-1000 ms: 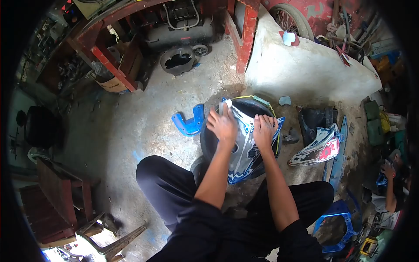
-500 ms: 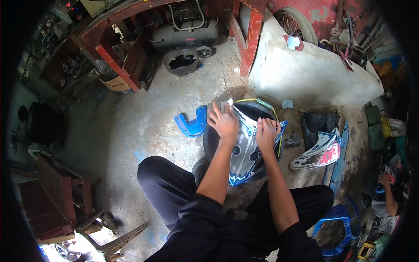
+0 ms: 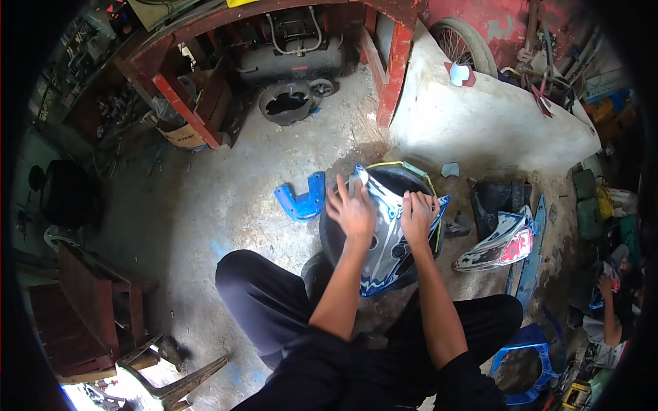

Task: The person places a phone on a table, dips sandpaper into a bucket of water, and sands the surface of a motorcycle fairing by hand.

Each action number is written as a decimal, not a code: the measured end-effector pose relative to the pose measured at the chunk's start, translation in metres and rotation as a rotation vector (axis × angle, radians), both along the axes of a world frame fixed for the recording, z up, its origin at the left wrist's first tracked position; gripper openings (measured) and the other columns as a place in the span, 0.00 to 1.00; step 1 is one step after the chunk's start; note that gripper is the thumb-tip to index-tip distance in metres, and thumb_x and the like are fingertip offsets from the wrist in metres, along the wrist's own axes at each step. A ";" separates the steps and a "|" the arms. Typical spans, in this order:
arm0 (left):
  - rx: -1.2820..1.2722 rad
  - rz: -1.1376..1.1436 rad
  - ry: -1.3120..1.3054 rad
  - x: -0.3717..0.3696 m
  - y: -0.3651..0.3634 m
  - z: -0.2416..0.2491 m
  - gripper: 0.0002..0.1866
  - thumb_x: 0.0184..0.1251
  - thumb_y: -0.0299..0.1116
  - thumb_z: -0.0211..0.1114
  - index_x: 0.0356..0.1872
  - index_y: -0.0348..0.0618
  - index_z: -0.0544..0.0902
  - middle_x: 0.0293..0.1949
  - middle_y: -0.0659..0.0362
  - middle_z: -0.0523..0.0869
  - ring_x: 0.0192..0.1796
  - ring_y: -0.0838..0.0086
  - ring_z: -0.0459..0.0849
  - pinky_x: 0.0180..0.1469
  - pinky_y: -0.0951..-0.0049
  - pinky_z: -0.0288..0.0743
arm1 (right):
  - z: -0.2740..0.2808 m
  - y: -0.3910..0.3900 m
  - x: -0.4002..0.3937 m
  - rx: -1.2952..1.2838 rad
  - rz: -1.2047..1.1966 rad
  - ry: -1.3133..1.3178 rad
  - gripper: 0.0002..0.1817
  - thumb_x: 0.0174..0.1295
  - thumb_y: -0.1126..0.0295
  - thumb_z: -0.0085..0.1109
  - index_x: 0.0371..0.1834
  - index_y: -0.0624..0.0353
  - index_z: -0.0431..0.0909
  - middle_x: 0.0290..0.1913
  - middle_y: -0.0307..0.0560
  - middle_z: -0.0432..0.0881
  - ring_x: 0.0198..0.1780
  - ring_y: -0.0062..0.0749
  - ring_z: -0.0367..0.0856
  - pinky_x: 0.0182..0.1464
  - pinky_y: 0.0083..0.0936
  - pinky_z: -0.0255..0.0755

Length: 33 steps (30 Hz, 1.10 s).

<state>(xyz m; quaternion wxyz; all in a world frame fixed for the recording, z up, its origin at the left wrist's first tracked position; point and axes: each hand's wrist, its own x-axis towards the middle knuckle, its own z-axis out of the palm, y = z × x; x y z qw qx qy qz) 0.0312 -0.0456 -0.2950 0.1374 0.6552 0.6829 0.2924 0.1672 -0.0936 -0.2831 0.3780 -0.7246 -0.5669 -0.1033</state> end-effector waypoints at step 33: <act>-0.030 -0.087 0.068 -0.008 -0.030 0.019 0.25 0.83 0.50 0.49 0.71 0.55 0.81 0.82 0.46 0.61 0.82 0.41 0.57 0.75 0.31 0.51 | 0.009 -0.011 0.012 -0.074 0.115 -0.014 0.13 0.76 0.62 0.51 0.44 0.56 0.84 0.43 0.42 0.85 0.56 0.41 0.80 0.72 0.48 0.58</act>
